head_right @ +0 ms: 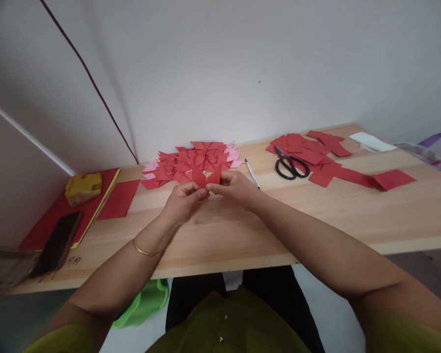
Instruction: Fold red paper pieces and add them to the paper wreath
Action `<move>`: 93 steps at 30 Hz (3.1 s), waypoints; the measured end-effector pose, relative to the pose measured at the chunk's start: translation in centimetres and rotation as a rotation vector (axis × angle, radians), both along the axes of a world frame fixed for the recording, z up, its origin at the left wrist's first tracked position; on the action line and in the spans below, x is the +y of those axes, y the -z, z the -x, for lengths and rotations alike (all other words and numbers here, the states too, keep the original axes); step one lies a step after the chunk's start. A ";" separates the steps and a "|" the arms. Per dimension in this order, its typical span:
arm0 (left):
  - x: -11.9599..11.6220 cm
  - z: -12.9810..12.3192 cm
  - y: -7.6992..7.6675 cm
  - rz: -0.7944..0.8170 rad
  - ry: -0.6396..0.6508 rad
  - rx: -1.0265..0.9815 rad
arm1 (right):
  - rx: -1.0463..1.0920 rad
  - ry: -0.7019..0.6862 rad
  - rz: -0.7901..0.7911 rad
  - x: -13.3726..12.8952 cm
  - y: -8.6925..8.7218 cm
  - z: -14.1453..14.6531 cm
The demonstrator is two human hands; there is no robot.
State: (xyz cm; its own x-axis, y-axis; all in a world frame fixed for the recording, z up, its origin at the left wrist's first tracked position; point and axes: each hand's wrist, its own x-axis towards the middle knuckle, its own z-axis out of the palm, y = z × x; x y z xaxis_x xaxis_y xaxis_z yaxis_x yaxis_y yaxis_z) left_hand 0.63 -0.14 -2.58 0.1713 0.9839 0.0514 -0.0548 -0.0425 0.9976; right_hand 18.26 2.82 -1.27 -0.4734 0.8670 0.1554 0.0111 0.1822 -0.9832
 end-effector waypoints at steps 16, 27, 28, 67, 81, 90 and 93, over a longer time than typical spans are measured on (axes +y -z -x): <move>-0.4 0.2 -1.3 -0.144 -0.059 0.216 | -0.078 0.024 -0.146 0.1 0.8 0.2; -0.2 0.1 -0.8 -0.202 -0.104 0.434 | -0.152 0.066 0.000 -0.6 0.0 0.5; -0.2 0.1 -0.9 -0.192 -0.094 0.437 | -0.159 0.068 0.013 -0.5 0.0 0.5; -0.2 -0.2 -0.4 0.019 -0.055 0.026 | -0.106 0.056 -0.029 0.2 0.6 0.2; 0.1 0.1 -0.1 -0.111 -0.089 0.014 | -0.119 0.025 -0.213 0.0 0.7 0.6; 0.0 0.2 -0.5 -0.128 -0.054 0.055 | -0.176 0.000 -0.200 -0.3 0.1 0.2; 0.1 0.3 -0.6 -0.117 -0.076 0.077 | -0.208 0.016 -0.196 -0.2 -0.2 0.1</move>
State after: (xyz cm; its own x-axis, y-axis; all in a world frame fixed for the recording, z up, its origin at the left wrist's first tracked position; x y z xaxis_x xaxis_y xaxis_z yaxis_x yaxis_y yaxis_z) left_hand 0.35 -0.04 -1.94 0.1043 0.9823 0.1558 0.0297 -0.1597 0.9867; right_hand 18.14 2.60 -1.11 -0.4988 0.8379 0.2214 0.2138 0.3666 -0.9055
